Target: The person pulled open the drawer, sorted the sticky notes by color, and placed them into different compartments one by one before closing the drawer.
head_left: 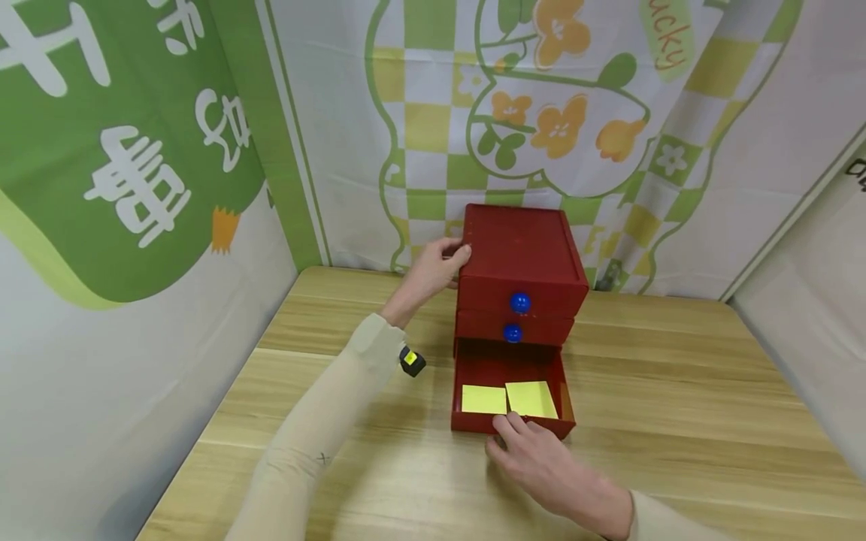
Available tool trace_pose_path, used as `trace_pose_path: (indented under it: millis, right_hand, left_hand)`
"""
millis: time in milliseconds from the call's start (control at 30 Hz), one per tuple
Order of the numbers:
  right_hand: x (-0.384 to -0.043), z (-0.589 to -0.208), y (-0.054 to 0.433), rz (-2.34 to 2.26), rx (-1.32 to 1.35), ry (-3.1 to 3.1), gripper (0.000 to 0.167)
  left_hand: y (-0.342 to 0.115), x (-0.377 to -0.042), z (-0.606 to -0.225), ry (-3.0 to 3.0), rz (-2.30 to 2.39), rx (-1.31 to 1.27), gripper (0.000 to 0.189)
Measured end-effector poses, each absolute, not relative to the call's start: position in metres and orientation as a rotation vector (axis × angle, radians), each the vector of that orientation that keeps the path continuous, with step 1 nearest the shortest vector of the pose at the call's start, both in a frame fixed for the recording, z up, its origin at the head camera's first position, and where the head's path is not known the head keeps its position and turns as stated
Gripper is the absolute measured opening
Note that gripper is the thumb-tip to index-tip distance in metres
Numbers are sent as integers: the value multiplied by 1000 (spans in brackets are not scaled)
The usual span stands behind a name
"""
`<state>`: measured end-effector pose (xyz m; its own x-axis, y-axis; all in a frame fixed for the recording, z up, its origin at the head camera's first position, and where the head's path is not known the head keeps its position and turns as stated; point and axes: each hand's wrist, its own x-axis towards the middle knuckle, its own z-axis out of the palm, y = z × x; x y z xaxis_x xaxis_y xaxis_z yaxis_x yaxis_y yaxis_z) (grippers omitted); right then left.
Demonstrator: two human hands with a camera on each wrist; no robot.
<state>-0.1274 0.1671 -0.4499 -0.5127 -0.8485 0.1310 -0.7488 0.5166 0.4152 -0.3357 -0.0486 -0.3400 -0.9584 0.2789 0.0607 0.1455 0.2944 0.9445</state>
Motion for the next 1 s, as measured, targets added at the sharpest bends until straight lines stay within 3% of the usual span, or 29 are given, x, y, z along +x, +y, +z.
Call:
trace_pose_path:
  millis: [1000]
  right_hand:
    - [-125,-464,168,-561,1271,-2368,28]
  left_hand:
    - [-49,-336,-340,2437,1742,406,56]
